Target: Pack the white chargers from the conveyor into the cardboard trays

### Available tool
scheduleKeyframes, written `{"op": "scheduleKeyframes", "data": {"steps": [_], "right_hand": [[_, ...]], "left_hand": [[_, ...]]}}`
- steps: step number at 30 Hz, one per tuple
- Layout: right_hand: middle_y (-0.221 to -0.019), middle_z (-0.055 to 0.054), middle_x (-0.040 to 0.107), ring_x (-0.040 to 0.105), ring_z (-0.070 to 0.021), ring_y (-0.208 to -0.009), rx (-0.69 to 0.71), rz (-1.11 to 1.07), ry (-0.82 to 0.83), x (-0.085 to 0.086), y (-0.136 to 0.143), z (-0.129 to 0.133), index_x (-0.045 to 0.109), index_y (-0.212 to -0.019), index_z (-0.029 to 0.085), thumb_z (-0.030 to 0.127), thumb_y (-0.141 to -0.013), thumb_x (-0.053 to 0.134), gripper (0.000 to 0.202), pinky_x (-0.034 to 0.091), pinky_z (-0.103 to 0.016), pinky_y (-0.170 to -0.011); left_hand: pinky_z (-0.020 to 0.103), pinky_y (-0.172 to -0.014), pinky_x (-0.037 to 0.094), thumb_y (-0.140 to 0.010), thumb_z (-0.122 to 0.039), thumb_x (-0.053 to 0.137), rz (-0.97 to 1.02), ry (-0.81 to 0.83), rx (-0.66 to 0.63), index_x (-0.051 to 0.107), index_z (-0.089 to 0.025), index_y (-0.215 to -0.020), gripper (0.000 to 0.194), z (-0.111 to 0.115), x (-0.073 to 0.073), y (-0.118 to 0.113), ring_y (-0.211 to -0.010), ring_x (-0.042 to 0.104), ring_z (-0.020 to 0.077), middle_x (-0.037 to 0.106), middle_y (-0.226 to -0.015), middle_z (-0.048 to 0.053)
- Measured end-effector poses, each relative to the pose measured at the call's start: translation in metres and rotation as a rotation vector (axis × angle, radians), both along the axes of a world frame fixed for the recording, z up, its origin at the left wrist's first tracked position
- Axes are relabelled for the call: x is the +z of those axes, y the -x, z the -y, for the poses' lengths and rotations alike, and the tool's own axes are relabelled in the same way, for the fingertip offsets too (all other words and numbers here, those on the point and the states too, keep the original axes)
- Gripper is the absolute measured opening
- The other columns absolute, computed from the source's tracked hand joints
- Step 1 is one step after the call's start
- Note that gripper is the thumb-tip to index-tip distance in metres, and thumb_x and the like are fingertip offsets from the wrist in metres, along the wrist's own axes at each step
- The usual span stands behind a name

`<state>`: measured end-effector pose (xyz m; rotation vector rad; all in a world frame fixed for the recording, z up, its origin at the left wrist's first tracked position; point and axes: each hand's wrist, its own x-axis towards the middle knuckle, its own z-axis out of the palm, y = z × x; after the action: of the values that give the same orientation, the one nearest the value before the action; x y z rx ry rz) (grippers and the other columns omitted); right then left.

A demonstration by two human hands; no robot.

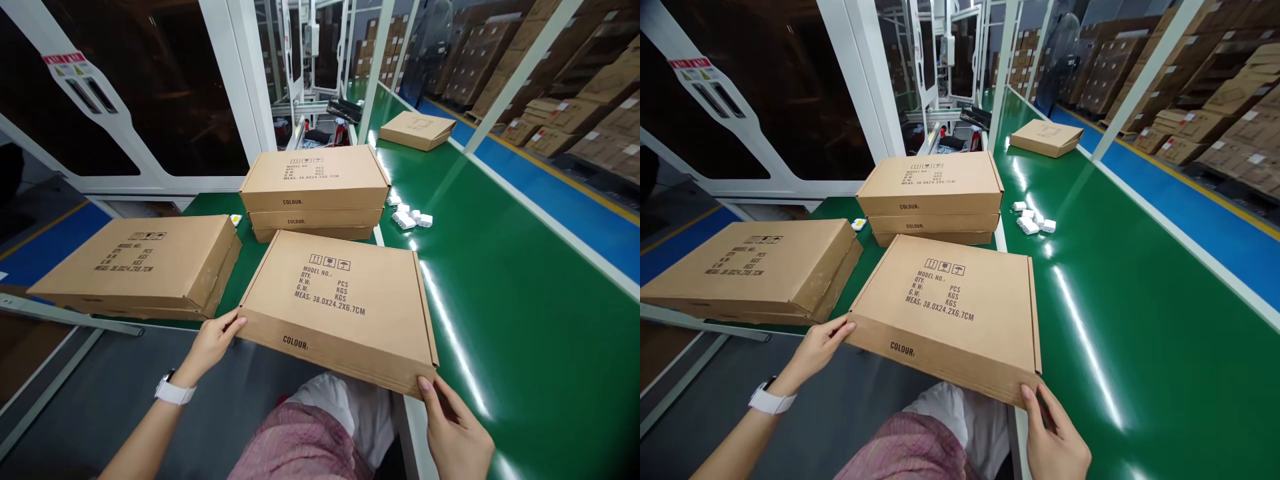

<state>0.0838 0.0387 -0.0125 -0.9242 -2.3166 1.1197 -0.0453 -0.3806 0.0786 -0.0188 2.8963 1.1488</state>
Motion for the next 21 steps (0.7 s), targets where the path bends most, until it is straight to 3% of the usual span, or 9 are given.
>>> {"op": "scheduleKeyframes", "data": {"steps": [3, 5, 8, 11, 16, 21], "right_hand": [[-0.116, -0.017, 0.076, 0.072, -0.0375, -0.099, 0.150, -0.144, -0.168, -0.021, 0.020, -0.024, 0.071, -0.129, 0.016, 0.086, -0.082, 0.058, 0.085, 0.056, -0.046, -0.086], [-0.127, -0.019, 0.071, 0.068, -0.0388, -0.109, 0.284, -0.210, -0.246, -0.035, 0.035, -0.041, 0.062, -0.141, 0.016, 0.086, -0.083, 0.057, 0.091, 0.053, -0.052, -0.097], [-0.139, -0.021, 0.061, 0.058, -0.0422, -0.126, 0.457, -0.275, -0.259, -0.053, 0.058, -0.060, 0.054, -0.148, 0.016, 0.091, -0.084, 0.048, 0.098, 0.046, -0.060, -0.107], [-0.142, -0.023, 0.056, 0.054, -0.0444, -0.129, 0.529, -0.330, -0.206, -0.066, 0.074, -0.066, 0.052, -0.147, 0.014, 0.099, -0.080, 0.033, 0.110, 0.042, -0.064, -0.109], [-0.146, -0.023, 0.051, 0.049, -0.0460, -0.135, 0.527, -0.354, -0.148, -0.068, 0.083, -0.062, 0.050, -0.148, 0.014, 0.100, -0.079, 0.028, 0.113, 0.039, -0.065, -0.111], [-0.151, -0.022, 0.050, 0.047, -0.0438, -0.140, 0.513, -0.288, -0.069, -0.053, 0.079, -0.055, 0.047, -0.151, 0.016, 0.098, -0.080, 0.038, 0.109, 0.037, -0.062, -0.115]], "left_hand": [[0.035, -0.086, 0.059, -0.088, -0.076, 0.055, -0.084, 0.055, -0.034, 0.072, -0.017, -0.131, 0.075, 0.009, -0.010, 0.014, -0.091, 0.073, 0.0297, 0.080, -0.106, 0.011], [0.037, -0.091, 0.058, -0.087, -0.077, 0.057, -0.165, 0.094, -0.063, 0.067, -0.018, -0.139, 0.079, 0.014, -0.017, 0.023, -0.090, 0.073, 0.0279, 0.079, -0.103, 0.010], [0.042, -0.105, 0.053, -0.090, -0.075, 0.057, -0.257, 0.133, -0.096, 0.060, -0.019, -0.146, 0.080, 0.017, -0.026, 0.030, -0.110, 0.071, 0.0313, 0.075, -0.120, 0.014], [0.045, -0.115, 0.048, -0.090, -0.072, 0.061, -0.280, 0.133, -0.090, 0.054, -0.020, -0.151, 0.081, 0.017, -0.033, 0.034, -0.130, 0.063, 0.0342, 0.065, -0.142, 0.016], [0.045, -0.121, 0.043, -0.086, -0.066, 0.071, -0.258, 0.072, -0.063, 0.048, -0.023, -0.155, 0.085, 0.014, -0.039, 0.042, -0.139, 0.056, 0.0344, 0.058, -0.152, 0.014], [0.048, -0.120, 0.043, -0.081, -0.074, 0.070, -0.193, -0.126, -0.045, 0.046, -0.020, -0.156, 0.096, 0.003, -0.038, 0.050, -0.141, 0.054, 0.0359, 0.054, -0.154, 0.017]]}}
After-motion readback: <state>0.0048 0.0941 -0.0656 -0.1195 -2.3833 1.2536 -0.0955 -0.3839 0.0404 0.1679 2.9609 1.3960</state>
